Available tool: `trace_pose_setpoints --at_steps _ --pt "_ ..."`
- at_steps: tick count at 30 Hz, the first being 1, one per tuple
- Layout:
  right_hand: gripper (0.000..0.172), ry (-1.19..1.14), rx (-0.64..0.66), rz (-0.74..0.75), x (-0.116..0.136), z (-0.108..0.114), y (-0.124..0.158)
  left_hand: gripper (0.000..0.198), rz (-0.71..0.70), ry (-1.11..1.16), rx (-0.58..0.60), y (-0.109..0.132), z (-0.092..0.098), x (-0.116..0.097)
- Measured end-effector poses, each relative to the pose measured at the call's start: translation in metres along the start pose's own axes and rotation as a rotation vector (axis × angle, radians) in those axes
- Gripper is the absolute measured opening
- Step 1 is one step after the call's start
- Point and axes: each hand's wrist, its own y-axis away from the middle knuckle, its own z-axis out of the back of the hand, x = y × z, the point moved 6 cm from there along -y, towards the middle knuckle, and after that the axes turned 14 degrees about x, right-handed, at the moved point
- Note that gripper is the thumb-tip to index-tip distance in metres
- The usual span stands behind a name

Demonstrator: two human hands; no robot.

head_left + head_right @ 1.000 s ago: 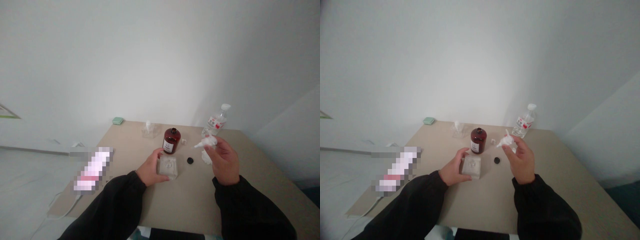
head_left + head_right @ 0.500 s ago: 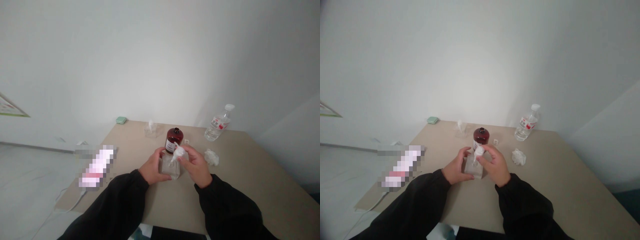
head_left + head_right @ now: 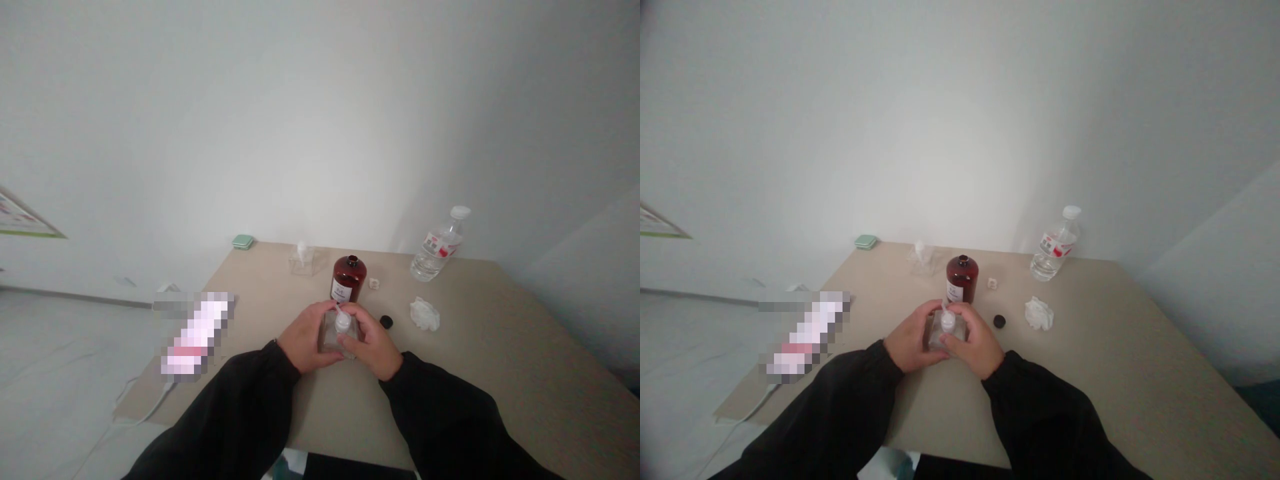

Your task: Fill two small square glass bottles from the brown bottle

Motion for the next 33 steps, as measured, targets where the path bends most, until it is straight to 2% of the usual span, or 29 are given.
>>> trace_pose_setpoints --at_steps 3,6,14,17,22,28,33 --pt "0.032 -0.100 0.019 0.031 0.002 0.001 0.000 0.082 -0.110 -0.025 0.057 -0.001 -0.001 -0.007" --pt "0.027 -0.172 -0.012 -0.015 -0.002 0.004 0.000 0.077 -0.151 -0.051 0.085 0.000 -0.001 -0.010" --pt "0.018 -0.386 -0.131 -0.083 -0.025 0.004 0.001 0.084 -0.117 -0.062 0.107 0.000 -0.003 -0.006" --pt "0.016 -0.419 -0.139 -0.082 -0.030 0.003 0.002 0.085 -0.108 -0.058 0.105 0.000 -0.003 -0.006" --pt "0.028 -0.420 -0.126 -0.092 -0.031 0.004 0.001 0.087 -0.068 -0.041 0.095 0.000 -0.003 -0.004" --pt "0.008 -0.457 -0.161 -0.091 -0.029 0.005 0.000 0.087 -0.073 -0.042 0.092 0.000 -0.002 -0.006" --pt "0.035 -0.399 -0.119 -0.091 -0.029 0.002 0.000 0.087 -0.045 -0.046 0.107 -0.001 -0.003 -0.006"
